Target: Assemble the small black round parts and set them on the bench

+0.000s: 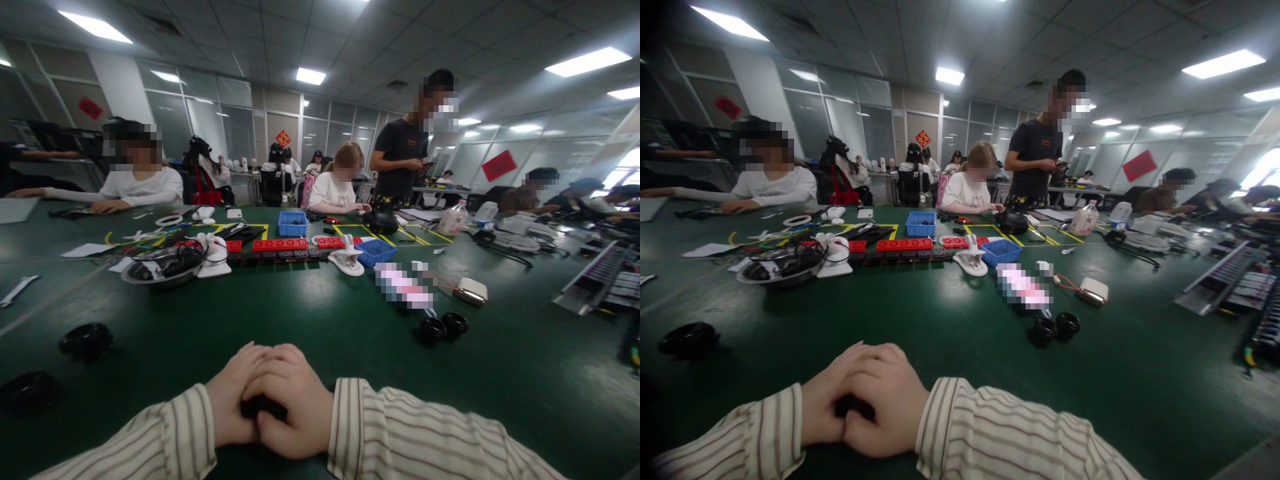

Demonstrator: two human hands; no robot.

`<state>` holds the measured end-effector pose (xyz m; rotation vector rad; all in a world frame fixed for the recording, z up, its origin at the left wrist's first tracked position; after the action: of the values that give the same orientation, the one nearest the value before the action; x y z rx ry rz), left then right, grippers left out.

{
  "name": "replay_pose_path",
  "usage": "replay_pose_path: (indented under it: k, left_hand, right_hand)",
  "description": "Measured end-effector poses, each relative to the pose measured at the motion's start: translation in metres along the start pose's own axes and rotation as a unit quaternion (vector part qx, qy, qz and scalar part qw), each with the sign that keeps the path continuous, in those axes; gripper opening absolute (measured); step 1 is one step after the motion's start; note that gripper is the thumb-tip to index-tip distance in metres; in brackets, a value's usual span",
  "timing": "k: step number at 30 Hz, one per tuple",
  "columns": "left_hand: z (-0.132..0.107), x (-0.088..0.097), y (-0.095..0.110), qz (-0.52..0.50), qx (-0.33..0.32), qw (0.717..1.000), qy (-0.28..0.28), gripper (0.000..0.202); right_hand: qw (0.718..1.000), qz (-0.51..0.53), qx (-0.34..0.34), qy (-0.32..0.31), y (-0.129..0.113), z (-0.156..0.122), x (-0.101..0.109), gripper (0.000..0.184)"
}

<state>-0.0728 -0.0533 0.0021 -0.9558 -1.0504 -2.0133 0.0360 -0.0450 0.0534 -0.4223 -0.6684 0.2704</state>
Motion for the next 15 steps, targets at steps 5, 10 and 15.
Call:
replay_pose_path:
  k: [5, 10, 15]
  left_hand:
    - [0.0, 0.0, -0.004, 0.011, 0.015, 1.0, 0.009, 0.083]
    - [0.004, 0.007, 0.003, 0.035, 0.027, 0.999, 0.017, 0.083]
    - [0.007, 0.009, 0.005, 0.028, 0.035, 0.999, 0.014, 0.045]
  right_hand:
    - [0.994, -0.034, -0.084, 0.053, 0.008, 0.002, 0.009, 0.033]
    - [0.986, -0.086, -0.132, 0.059, 0.013, 0.0, 0.008, 0.043]
    - [0.978, -0.134, -0.159, 0.026, 0.018, -0.001, 0.005, 0.034]
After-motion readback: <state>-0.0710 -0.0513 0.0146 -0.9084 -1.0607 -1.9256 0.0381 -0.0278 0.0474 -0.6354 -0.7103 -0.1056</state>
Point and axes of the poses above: each hand's wrist, its own z-axis towards the middle knuckle, its own x-axis out of the back of the hand, y = z × x, the point moved 5 cm from there along z, towards the middle knuckle, and after that the axes turned 9 degrees about y, right-handed, at the moved point
